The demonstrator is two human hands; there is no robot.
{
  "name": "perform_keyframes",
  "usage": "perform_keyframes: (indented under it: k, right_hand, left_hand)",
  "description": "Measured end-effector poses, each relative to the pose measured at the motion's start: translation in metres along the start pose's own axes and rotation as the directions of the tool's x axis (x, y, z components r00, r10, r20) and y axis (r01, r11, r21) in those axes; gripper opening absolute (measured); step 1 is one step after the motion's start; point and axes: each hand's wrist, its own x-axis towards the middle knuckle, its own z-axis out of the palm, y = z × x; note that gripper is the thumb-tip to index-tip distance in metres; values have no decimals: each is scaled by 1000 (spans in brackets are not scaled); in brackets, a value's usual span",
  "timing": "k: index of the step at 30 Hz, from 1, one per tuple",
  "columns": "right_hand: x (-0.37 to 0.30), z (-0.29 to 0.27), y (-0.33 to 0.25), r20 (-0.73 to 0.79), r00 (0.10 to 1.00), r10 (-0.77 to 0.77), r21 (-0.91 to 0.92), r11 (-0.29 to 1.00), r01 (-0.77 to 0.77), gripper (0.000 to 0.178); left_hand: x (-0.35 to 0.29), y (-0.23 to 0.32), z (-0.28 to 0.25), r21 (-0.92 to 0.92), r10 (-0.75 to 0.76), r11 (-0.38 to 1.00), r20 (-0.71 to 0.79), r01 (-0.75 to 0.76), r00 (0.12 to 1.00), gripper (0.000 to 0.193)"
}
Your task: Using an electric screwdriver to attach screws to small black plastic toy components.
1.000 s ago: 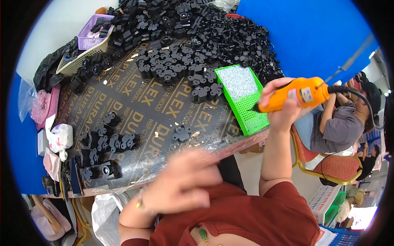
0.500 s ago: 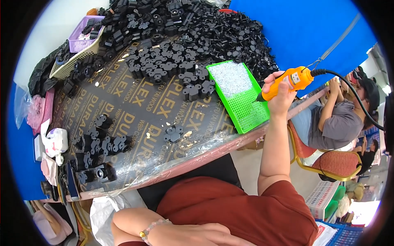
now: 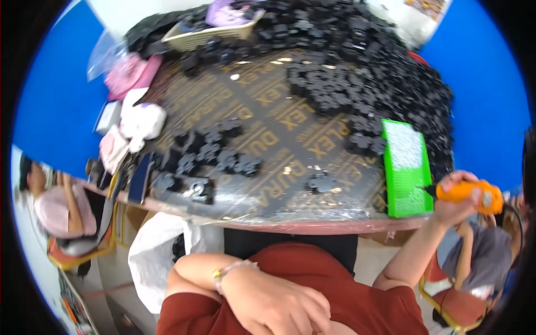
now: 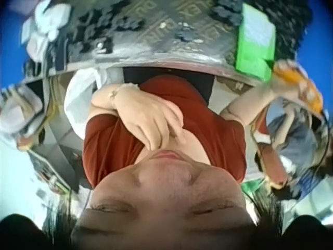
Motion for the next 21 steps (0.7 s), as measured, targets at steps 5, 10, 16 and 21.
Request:
perform_keyframes:
  k: [5,10,16,21]
  right_hand:
    - [-17,65,-7,205,975,-89,66,995,77,64]
    - [-23,106,8,312,948,-66,80,996,43,70]
    - [-22,94,7,253,966,-60,-7,998,63,71]
    - [-23,71,-2,131,991,-32,-85,995,43,67]
  left_hand:
    - [21,19,-20,-195,-247,952,-23,238,969,20]
    - [-8,9,-3,-194,-389,896,90,400,917,23]
    - [-34,7,-30,-133,-410,891,180,435,894,25]
    - [-24,4,-20,-124,-419,891,151,437,896,8]
